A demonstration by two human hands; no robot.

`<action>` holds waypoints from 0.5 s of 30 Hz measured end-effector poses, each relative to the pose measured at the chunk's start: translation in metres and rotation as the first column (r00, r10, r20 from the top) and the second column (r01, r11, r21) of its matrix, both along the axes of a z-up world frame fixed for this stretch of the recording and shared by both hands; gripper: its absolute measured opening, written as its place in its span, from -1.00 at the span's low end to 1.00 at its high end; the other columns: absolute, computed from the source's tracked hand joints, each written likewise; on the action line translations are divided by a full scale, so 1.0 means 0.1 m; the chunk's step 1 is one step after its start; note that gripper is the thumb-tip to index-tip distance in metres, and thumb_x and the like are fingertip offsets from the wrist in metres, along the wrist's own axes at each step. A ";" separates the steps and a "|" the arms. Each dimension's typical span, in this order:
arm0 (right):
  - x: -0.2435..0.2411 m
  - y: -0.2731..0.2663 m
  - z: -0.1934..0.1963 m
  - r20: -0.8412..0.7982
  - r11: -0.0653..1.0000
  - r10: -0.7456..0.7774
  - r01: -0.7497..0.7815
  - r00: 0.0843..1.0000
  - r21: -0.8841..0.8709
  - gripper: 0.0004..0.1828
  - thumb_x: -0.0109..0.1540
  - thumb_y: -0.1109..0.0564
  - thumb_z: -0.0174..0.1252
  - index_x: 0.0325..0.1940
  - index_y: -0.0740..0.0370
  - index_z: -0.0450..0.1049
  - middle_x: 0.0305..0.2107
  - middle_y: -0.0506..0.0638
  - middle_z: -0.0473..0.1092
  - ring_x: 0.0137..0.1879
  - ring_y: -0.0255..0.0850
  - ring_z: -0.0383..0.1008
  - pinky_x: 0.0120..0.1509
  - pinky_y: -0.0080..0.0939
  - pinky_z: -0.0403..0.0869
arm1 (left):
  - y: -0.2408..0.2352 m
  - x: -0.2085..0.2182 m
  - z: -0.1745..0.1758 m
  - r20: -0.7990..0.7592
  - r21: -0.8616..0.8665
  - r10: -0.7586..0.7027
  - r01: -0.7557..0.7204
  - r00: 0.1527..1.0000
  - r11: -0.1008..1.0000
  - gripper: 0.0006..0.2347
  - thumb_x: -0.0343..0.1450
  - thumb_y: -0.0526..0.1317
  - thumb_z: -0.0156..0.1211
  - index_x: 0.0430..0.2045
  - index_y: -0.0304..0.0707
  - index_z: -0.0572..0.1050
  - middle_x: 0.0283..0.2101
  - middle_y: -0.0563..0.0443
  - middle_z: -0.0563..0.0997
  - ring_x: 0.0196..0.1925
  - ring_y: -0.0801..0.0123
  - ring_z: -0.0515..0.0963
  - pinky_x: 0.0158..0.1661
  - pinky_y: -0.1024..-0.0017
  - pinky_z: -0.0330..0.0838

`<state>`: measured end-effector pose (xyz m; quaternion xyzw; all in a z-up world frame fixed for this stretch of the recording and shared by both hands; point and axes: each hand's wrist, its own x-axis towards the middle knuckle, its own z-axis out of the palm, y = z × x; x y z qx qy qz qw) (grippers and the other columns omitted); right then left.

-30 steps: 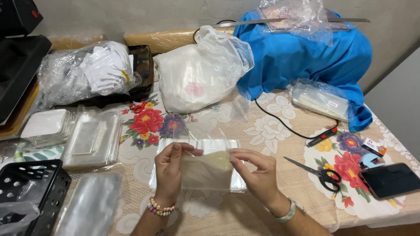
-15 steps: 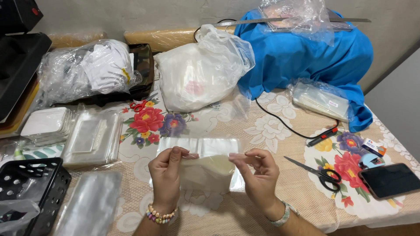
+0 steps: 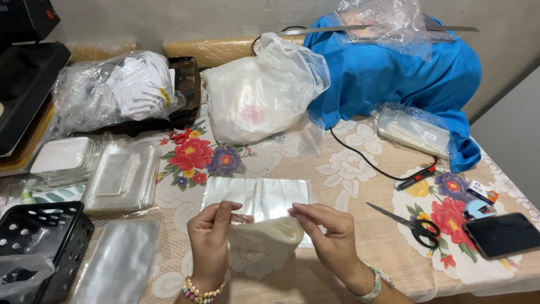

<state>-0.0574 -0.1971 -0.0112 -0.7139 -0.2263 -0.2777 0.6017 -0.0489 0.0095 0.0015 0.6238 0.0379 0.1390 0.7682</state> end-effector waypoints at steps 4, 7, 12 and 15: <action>-0.06 -0.02 -0.02 -0.003 0.994 -0.035 0.035 0.999 0.100 -0.73 0.21 0.37 0.18 -0.01 0.30 0.56 -0.30 0.14 0.62 -0.20 -0.16 0.69 -0.05 -0.32 0.74 | 0.05 -0.02 -0.11 0.042 0.052 0.035 -0.037 0.999 0.998 -0.73 0.44 -0.16 0.12 -0.48 -0.43 0.64 -0.56 -0.25 0.74 -0.48 0.11 0.80 -0.15 0.34 0.60; -0.13 -0.02 0.01 0.061 0.989 -0.038 0.029 0.997 0.142 -0.81 0.23 0.38 0.12 -0.10 0.33 0.57 -0.32 0.13 0.59 -0.16 -0.14 0.65 -0.02 -0.32 0.69 | 0.05 -0.05 -0.14 0.026 -0.041 0.022 -0.021 0.999 0.999 -0.76 0.45 -0.20 0.11 -0.48 -0.44 0.62 -0.56 -0.25 0.71 -0.48 -0.01 0.81 -0.46 0.32 0.65; -0.19 -0.03 0.14 0.091 0.988 -0.081 0.092 0.993 -0.123 -0.75 0.16 0.16 0.30 -0.08 0.20 0.59 -0.13 0.15 0.59 0.01 -0.06 0.68 0.14 -0.19 0.67 | 0.04 -0.06 -0.19 0.083 -0.042 0.057 -0.054 0.995 0.998 -0.76 0.44 -0.17 0.13 -0.46 -0.42 0.61 -0.56 -0.30 0.73 -0.46 0.12 0.77 -0.26 0.31 0.62; -0.20 -0.01 0.20 0.087 0.992 -0.007 0.018 0.996 -0.123 -0.78 0.14 0.27 0.31 -0.12 0.19 0.62 -0.17 0.14 0.61 -0.02 -0.10 0.70 0.16 -0.24 0.68 | 0.02 -0.10 -0.07 0.213 0.061 0.051 -0.066 0.976 0.996 -0.71 0.46 -0.14 0.07 -0.47 -0.39 0.67 -0.37 -0.16 0.76 -0.28 0.24 0.76 -0.09 0.34 0.59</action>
